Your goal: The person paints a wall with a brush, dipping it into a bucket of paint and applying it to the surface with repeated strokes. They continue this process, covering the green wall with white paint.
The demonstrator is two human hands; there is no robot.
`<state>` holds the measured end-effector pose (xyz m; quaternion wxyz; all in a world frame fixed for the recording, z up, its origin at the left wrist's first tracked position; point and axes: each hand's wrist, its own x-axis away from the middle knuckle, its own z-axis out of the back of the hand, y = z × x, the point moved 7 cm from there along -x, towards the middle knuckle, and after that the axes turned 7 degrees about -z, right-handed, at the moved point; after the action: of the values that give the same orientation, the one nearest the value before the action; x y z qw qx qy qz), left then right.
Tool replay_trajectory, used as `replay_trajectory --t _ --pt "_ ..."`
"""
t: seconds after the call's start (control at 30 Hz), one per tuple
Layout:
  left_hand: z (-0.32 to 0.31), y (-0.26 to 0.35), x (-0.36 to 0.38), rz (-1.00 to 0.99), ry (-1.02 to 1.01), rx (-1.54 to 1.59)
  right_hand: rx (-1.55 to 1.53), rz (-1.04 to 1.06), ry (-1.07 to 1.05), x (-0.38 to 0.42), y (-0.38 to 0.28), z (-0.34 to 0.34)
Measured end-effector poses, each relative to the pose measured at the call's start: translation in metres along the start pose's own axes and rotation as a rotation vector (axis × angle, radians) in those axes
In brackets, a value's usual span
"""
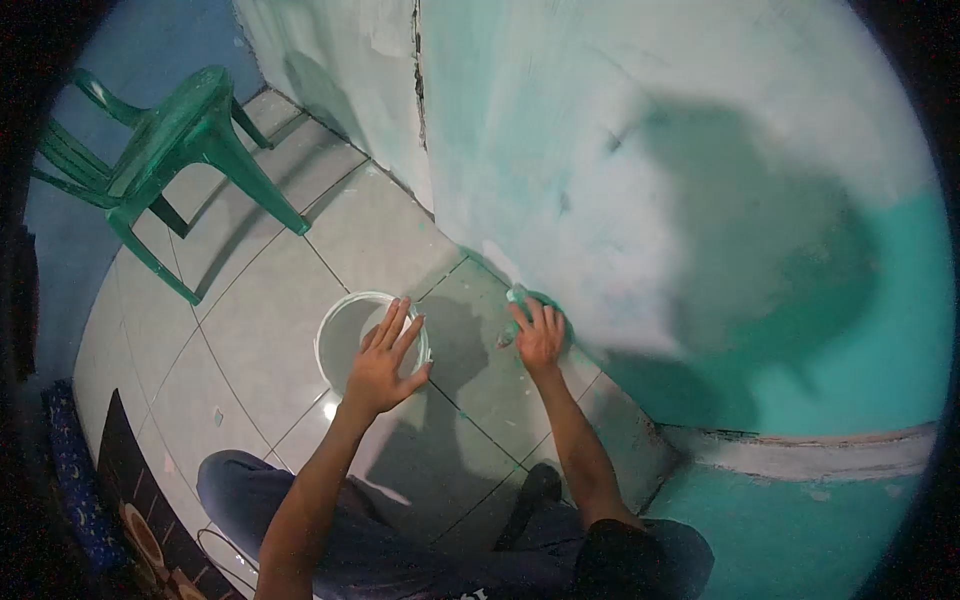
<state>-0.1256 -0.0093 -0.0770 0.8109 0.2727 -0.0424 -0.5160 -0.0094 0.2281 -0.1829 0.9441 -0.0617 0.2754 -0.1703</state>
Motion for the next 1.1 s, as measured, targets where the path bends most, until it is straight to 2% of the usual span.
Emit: replay_trajectory --t 0.1,0.13,0.23,0.33,0.37,0.47,0.67,0.73,0.8,0.87,0.9,0.93,1.03,1.07,1.1 --pt "-0.001 -0.003 0.000 -0.005 0.036 -0.048 0.031 0.034 0.208 0.005 -0.019 0.023" --pt "-0.001 -0.003 0.000 -0.004 0.033 -0.060 0.030 0.042 0.210 0.002 -0.023 0.018" --pt "-0.004 -0.001 0.000 -0.013 0.016 -0.073 -0.020 -0.021 -0.022 -0.002 -0.017 -0.002" --pt "-0.003 -0.002 0.001 0.003 -0.016 -0.074 0.018 -0.121 -0.020 -0.007 0.008 0.022" --pt "-0.003 -0.002 0.001 0.006 -0.016 -0.074 0.058 -0.024 0.062 0.000 0.002 0.033" --pt "-0.002 -0.002 -0.002 -0.003 0.016 -0.064 0.062 0.087 0.151 0.019 -0.013 0.029" --pt "-0.002 -0.001 0.001 -0.026 0.032 -0.078 0.032 0.009 0.066 0.013 0.012 0.032" --pt "-0.001 -0.001 0.000 -0.020 0.051 -0.074 0.061 0.064 0.202 0.024 0.002 0.036" --pt "-0.003 0.001 -0.001 -0.026 0.011 -0.096 0.057 0.060 0.173 0.026 0.001 0.032" --pt "-0.004 0.000 -0.002 -0.021 0.006 -0.093 0.060 0.164 0.035 0.018 0.002 0.012" --pt "-0.004 -0.001 -0.001 -0.020 -0.006 -0.083 0.107 0.087 0.005 0.012 0.012 0.015" --pt "-0.004 -0.001 0.000 -0.025 -0.013 -0.090 0.102 0.077 0.010 0.013 0.009 0.018" --pt "-0.007 -0.001 0.000 -0.014 -0.009 -0.082 0.040 0.077 0.220 0.020 -0.001 0.037" --pt "-0.005 -0.001 -0.001 -0.043 0.027 -0.110 0.040 0.075 0.219 0.019 -0.002 0.036" --pt "-0.003 0.003 -0.001 -0.074 0.059 -0.137 0.028 0.079 0.102 0.017 -0.003 0.027"
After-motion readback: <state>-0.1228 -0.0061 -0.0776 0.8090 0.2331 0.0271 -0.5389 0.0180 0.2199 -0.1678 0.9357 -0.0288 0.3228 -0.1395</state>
